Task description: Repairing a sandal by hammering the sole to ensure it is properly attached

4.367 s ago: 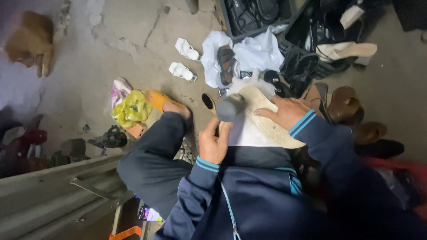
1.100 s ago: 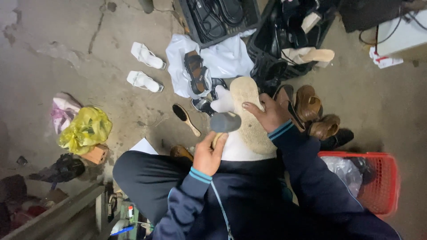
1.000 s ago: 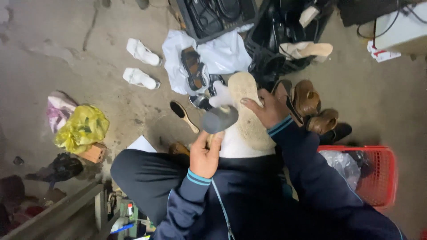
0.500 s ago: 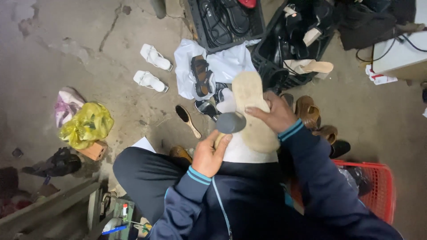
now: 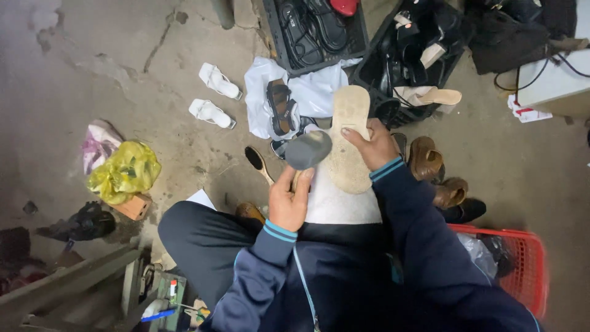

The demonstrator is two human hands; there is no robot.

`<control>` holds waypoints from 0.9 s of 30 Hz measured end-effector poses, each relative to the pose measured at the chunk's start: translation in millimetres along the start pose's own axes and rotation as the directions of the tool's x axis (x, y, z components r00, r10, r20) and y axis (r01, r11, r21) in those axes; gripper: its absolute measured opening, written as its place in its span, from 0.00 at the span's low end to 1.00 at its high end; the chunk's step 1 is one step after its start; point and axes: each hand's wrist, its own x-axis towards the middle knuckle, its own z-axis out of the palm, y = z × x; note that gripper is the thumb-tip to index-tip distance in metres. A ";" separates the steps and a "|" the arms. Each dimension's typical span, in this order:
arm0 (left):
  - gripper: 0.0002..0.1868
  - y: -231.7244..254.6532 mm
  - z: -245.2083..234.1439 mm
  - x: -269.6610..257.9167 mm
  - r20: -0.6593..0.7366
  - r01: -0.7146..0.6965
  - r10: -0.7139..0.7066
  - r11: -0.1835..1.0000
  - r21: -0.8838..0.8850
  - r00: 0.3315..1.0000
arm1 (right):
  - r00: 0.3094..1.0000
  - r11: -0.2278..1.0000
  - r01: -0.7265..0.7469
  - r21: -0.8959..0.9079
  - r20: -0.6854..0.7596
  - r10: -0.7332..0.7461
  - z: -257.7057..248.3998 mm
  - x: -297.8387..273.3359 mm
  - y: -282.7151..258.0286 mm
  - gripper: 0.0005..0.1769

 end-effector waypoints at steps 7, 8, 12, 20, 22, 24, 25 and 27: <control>0.16 -17.2 2.4 -13.3 0.099 0.004 -0.019 0.988 0.156 0.995 | 0.995 0.999 0.000 -0.035 -0.099 -0.004 -7.4 1.8 40.8 0.36; 0.16 -21.8 4.8 -14.0 0.056 -0.064 0.059 0.994 0.093 0.997 | 0.994 0.999 -0.031 0.018 -0.101 0.032 -4.4 1.8 31.2 0.47; 0.20 -36.7 9.5 -10.7 0.154 -0.033 0.005 0.983 0.181 0.988 | 0.976 0.992 0.047 0.113 -0.219 -0.022 0.6 11.6 55.6 0.46; 0.12 -41.1 6.6 -21.0 0.076 -0.105 0.095 0.985 0.139 0.993 | 0.918 0.936 0.214 0.279 -0.384 -0.096 11.2 -17.1 29.1 0.37; 0.15 -32.0 4.4 -17.2 0.125 -0.070 0.044 0.975 0.213 0.991 | 0.900 0.926 0.245 0.286 -0.423 -0.108 12.9 -17.3 25.5 0.41; 0.09 -14.4 -0.8 -19.6 0.060 -0.159 0.154 0.984 0.084 0.986 | 0.891 0.910 0.275 0.311 -0.437 -0.120 11.3 -20.4 27.8 0.36; 0.09 -19.5 1.7 -23.9 0.066 -0.147 0.141 0.986 0.085 0.988 | 0.894 0.914 0.261 0.311 -0.435 -0.107 11.2 -23.2 31.6 0.36; 0.09 -25.7 4.9 -21.1 0.054 -0.214 0.212 0.976 0.030 0.976 | 0.853 0.871 0.347 0.348 -0.502 -0.139 11.0 -18.9 26.6 0.40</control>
